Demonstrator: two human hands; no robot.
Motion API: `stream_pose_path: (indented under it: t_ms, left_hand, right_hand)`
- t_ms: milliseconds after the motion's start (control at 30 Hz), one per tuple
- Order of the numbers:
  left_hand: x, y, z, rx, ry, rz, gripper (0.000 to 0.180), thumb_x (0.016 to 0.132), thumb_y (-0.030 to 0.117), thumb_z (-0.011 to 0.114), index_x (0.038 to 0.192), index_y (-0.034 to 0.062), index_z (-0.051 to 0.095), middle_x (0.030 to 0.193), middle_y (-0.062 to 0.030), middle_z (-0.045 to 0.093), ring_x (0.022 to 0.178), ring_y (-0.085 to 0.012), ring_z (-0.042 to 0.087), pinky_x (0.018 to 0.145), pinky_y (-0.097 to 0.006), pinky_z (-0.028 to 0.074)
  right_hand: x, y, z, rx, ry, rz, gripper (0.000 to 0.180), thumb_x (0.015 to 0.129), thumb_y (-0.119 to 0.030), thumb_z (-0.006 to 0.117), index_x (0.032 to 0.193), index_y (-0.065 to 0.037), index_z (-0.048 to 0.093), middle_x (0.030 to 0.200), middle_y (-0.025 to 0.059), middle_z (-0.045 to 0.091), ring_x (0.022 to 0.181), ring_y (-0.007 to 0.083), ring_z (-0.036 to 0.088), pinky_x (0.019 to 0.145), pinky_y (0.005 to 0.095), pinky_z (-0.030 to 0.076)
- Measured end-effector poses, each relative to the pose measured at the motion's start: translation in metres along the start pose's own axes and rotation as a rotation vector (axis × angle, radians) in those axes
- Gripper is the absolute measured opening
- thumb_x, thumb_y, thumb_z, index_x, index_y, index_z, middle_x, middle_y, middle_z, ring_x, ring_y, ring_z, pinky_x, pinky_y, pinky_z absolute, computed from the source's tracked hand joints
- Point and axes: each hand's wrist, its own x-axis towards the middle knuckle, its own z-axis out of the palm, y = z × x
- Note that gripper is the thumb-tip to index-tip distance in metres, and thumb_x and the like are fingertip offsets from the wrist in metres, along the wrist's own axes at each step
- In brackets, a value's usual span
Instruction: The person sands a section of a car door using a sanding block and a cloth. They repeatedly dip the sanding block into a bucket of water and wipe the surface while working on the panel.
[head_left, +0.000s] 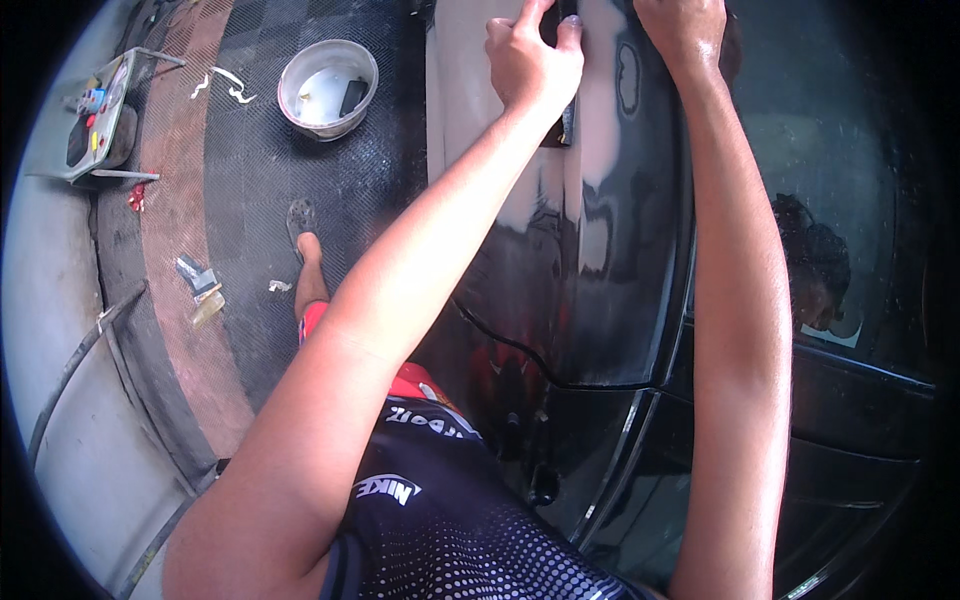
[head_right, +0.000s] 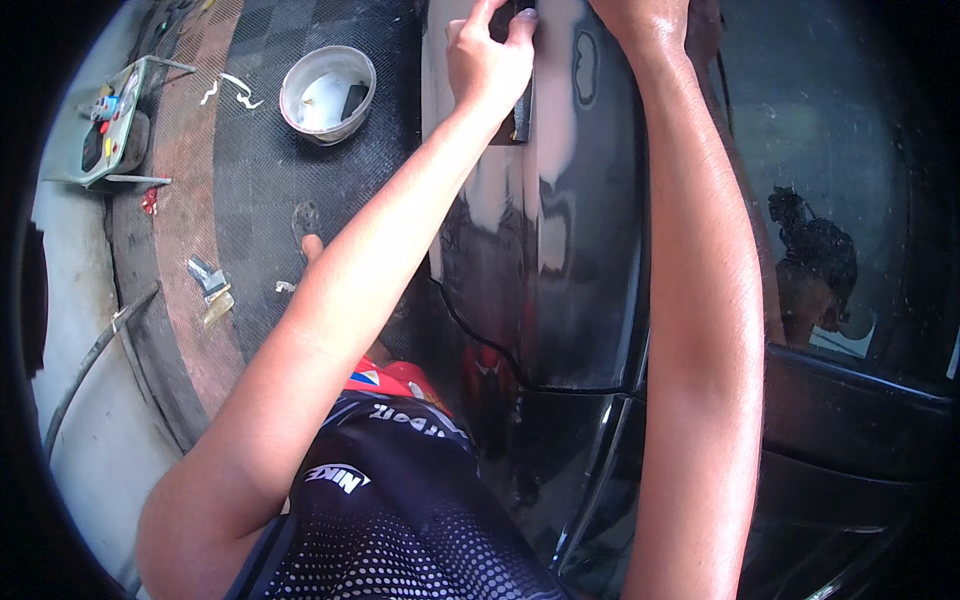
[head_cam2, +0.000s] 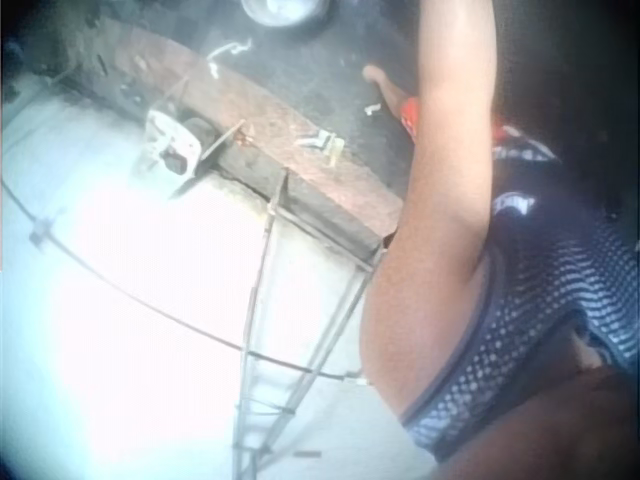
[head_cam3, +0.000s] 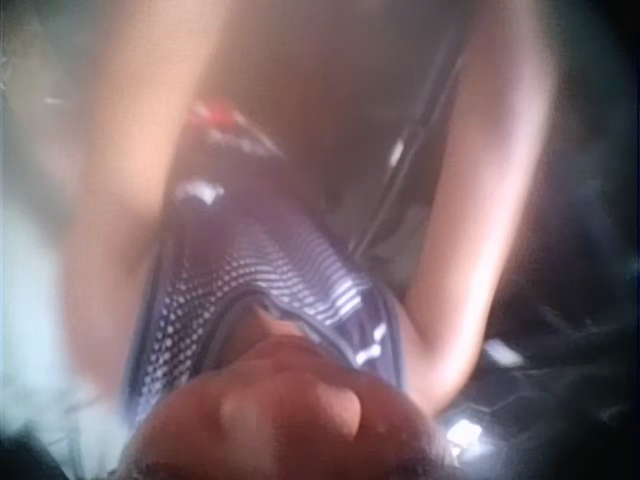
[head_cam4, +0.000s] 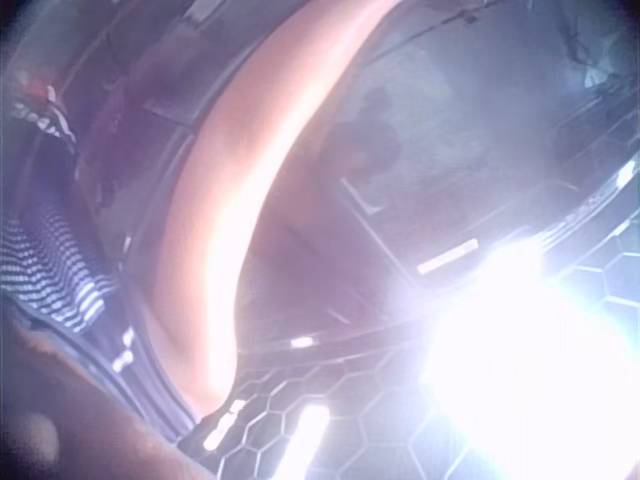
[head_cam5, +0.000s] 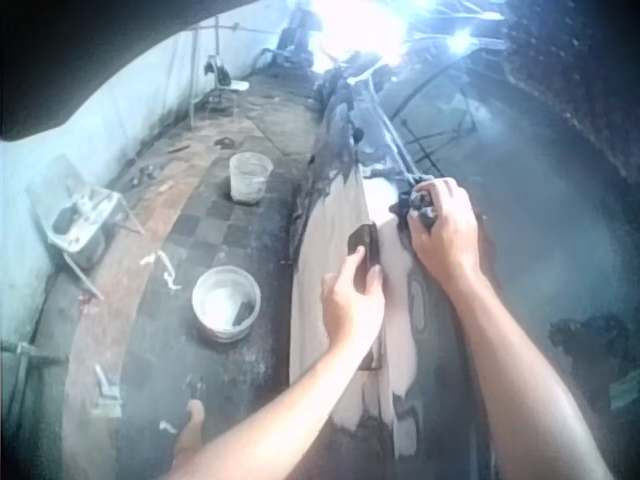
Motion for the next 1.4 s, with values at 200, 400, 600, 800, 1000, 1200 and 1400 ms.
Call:
stream_pose_path:
  t_ms: [200,400,600,800,1000,1200,1400]
  left_hand:
    - [0.003,-0.006,-0.006,-0.061,-0.036,0.031,0.044,0.097,0.031,0.073,0.136,0.0125,0.068,0.108,-0.0280,0.071,0.111,-0.0447,0.066,0.095,-0.050,0.053]
    - [-0.165,-0.001,-0.086,-0.228,-0.162,0.192,0.040,0.090,0.003,0.077,0.130,0.0003,0.068,0.110,-0.0133,0.063,0.104,-0.0238,0.062,0.093,-0.037,0.053]
    - [-0.042,-0.010,-0.021,-0.135,0.056,0.187,0.029,0.091,0.016,0.077,0.115,0.0020,0.069,0.097,-0.0137,0.071,0.093,-0.0294,0.064,0.083,-0.041,0.053]
    - [-0.181,0.003,-0.092,-0.265,-0.202,0.162,0.040,0.091,0.002,0.076,0.130,-0.0003,0.067,0.107,-0.0121,0.063,0.104,-0.0257,0.060,0.093,-0.037,0.051]
    - [-0.056,-0.027,-0.025,-0.169,0.027,0.104,0.032,0.094,0.017,0.077,0.122,0.0050,0.068,0.097,-0.0125,0.063,0.090,-0.0256,0.065,0.081,-0.038,0.054]
    - [-0.045,-0.025,-0.011,-0.056,0.033,0.074,0.034,0.093,0.024,0.080,0.122,0.0098,0.069,0.096,-0.0102,0.062,0.086,-0.0214,0.063,0.077,-0.037,0.054]
    - [-0.145,0.002,-0.073,-0.276,-0.083,0.150,0.039,0.092,0.010,0.078,0.128,0.0022,0.068,0.100,-0.0110,0.065,0.097,-0.0269,0.062,0.088,-0.039,0.052]
  right_hand:
    - [-0.001,-0.005,0.003,-0.003,0.014,-0.015,0.028,0.081,-0.005,0.073,0.108,-0.006,0.065,0.110,0.0165,0.064,0.109,0.0403,0.061,0.095,0.0469,0.050]
    - [-0.013,0.007,-0.001,-0.035,-0.007,-0.023,0.029,0.081,-0.005,0.074,0.108,-0.006,0.065,0.111,0.0166,0.064,0.110,0.0398,0.061,0.095,0.0464,0.050]
    - [0.001,-0.002,-0.003,-0.050,0.023,-0.057,0.030,0.082,-0.006,0.074,0.110,-0.006,0.065,0.112,0.0164,0.065,0.111,0.0396,0.061,0.096,0.0456,0.050]
    - [-0.012,0.008,-0.006,-0.077,-0.032,0.007,0.029,0.082,-0.005,0.074,0.110,-0.005,0.064,0.111,0.0160,0.064,0.110,0.0392,0.061,0.096,0.0451,0.050]
    - [0.001,-0.007,0.003,-0.019,0.007,-0.022,0.028,0.081,-0.005,0.073,0.107,-0.007,0.064,0.110,0.0158,0.064,0.108,0.0386,0.061,0.095,0.0459,0.050]
    - [0.000,-0.001,0.003,-0.124,0.013,-0.048,0.032,0.077,-0.008,0.076,0.107,-0.009,0.065,0.108,0.0143,0.065,0.106,0.0379,0.061,0.092,0.0461,0.051]
    - [-0.006,-0.001,-0.005,-0.146,-0.012,-0.004,0.034,0.076,-0.010,0.076,0.108,-0.010,0.065,0.108,0.0130,0.066,0.107,0.0372,0.062,0.091,0.0467,0.050]
